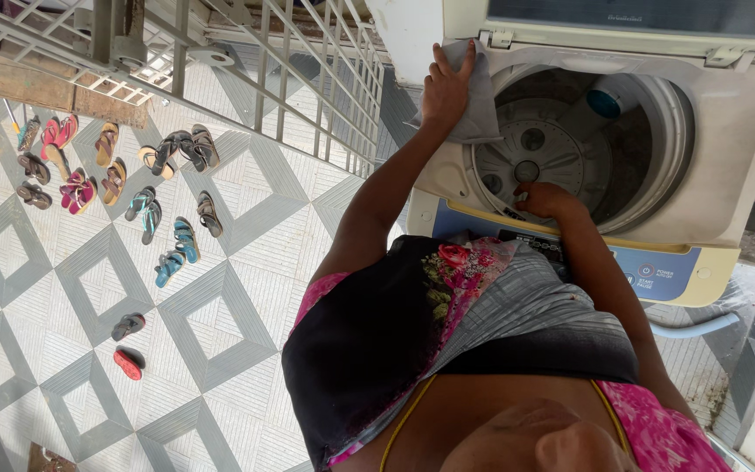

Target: The person cleans a washing machine by hand using a cloth, wiping the interior drum, the rim, and the exterior control panel and lid area.

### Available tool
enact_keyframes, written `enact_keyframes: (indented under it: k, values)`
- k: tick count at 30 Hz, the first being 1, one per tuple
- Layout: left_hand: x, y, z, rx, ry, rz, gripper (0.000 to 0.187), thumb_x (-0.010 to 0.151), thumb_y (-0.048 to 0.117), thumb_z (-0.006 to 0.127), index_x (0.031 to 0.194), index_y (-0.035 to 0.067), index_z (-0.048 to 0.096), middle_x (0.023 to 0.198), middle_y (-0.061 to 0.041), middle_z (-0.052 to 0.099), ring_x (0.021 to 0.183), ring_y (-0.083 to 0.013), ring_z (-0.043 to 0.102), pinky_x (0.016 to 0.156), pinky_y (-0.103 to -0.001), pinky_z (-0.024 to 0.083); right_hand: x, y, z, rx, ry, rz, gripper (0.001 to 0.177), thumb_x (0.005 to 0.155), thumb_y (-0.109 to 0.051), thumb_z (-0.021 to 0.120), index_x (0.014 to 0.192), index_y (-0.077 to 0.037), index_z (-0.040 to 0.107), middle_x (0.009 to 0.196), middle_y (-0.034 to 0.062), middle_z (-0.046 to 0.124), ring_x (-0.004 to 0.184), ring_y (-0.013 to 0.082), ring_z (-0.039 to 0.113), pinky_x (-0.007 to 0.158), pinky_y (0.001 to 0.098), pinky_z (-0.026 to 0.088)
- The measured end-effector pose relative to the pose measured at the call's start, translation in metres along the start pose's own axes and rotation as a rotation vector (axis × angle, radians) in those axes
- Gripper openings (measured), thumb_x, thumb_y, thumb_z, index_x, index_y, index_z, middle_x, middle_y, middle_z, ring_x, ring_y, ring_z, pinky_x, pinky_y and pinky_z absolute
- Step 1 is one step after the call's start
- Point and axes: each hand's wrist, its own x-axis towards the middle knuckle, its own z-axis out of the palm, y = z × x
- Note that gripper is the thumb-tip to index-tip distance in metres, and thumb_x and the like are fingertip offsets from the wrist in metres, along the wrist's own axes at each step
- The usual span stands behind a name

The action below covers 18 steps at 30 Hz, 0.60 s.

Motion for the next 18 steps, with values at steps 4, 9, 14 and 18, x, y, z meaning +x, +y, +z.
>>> enact_keyframes:
  k: [4, 9, 14, 18]
  values:
    - [-0.005, -0.009, -0.014, -0.193, 0.122, -0.012, 0.082, 0.093, 0.032, 0.063, 0.161, 0.033, 0.016, 0.152, -0.042, 0.024, 0.104, -0.0380, 0.068, 0.080, -0.043, 0.060, 0.003, 0.002, 0.002, 0.004, -0.008, 0.025, 0.058, 0.096, -0.041, 0.065, 0.149, -0.020, 0.055, 0.129, 0.0124, 0.072, 0.119, 0.0299, 0.067, 0.102, 0.0423, 0.052]
    - [-0.033, -0.015, -0.086, -0.101, -0.296, 0.022, 0.070, 0.103, 0.053, 0.056, 0.154, 0.050, 0.009, 0.161, -0.039, 0.009, 0.104, -0.0414, 0.067, 0.099, -0.062, 0.052, 0.003, 0.001, 0.001, 0.005, -0.002, 0.009, 0.058, 0.096, -0.041, 0.066, 0.149, -0.019, 0.055, 0.130, 0.0131, 0.071, 0.118, 0.0299, 0.068, 0.100, 0.0416, 0.053]
    - [-0.056, -0.017, -0.070, -0.467, -0.021, -0.251, 0.101, 0.088, 0.055, 0.066, 0.160, 0.019, 0.005, 0.146, -0.034, 0.047, 0.113, -0.0456, 0.065, 0.096, -0.069, 0.046, 0.004, 0.004, 0.004, -0.015, 0.012, 0.020, 0.057, 0.097, -0.043, 0.066, 0.148, -0.021, 0.057, 0.129, 0.0113, 0.073, 0.118, 0.0291, 0.068, 0.102, 0.0415, 0.052]
    - [-0.045, -0.035, -0.025, -0.507, -0.093, -0.324, 0.073, 0.102, 0.041, 0.062, 0.163, 0.026, 0.024, 0.116, -0.011, 0.073, 0.113, -0.0342, 0.067, 0.107, -0.062, 0.047, 0.007, 0.007, 0.007, -0.064, 0.024, -0.002, 0.055, 0.097, -0.043, 0.065, 0.147, -0.021, 0.058, 0.129, 0.0103, 0.073, 0.119, 0.0297, 0.068, 0.103, 0.0422, 0.052]
